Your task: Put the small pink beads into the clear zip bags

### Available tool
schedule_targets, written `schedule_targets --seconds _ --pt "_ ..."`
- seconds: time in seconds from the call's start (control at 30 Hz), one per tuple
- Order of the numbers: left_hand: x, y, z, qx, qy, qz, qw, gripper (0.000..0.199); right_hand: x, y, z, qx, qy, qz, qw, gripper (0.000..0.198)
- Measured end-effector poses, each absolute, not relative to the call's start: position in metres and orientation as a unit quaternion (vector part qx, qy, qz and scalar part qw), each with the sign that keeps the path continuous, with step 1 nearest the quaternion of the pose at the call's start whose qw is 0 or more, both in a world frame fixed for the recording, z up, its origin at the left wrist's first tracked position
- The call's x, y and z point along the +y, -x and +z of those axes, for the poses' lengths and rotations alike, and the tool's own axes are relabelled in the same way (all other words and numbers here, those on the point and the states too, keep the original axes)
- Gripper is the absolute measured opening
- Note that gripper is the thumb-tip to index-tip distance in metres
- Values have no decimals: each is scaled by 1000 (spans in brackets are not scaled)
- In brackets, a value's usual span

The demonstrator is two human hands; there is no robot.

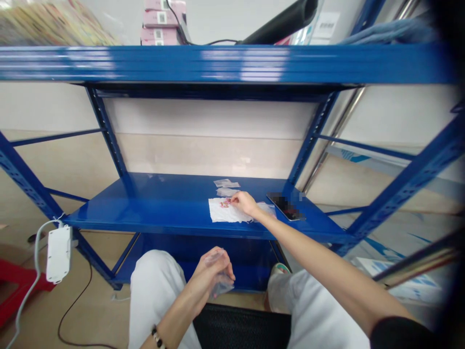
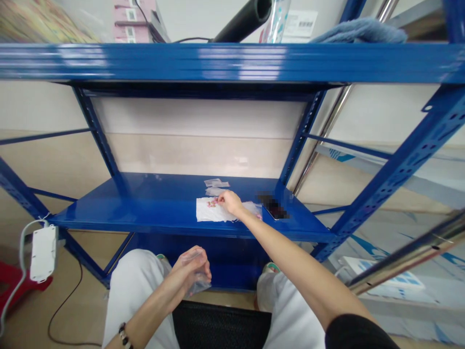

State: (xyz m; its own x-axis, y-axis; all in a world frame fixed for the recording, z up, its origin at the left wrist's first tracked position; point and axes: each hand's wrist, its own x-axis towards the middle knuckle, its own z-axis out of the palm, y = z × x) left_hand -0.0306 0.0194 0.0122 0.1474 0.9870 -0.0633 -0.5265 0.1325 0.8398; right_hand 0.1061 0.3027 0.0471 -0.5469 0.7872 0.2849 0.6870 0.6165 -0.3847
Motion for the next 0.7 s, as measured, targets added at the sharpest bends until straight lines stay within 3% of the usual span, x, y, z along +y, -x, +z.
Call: schedule_targets --seconds 0.43,0.57,0.7 --pt "16 28 8 343 -368 549 667 31 280 -96 61 -858 451 91 228 13" --pt "13 29 8 358 -377 544 658 32 251 -106 74 -851 440 121 259 15" --pt "11 29 11 371 -399 528 651 34 191 -119 91 -861 345 231 293 11"
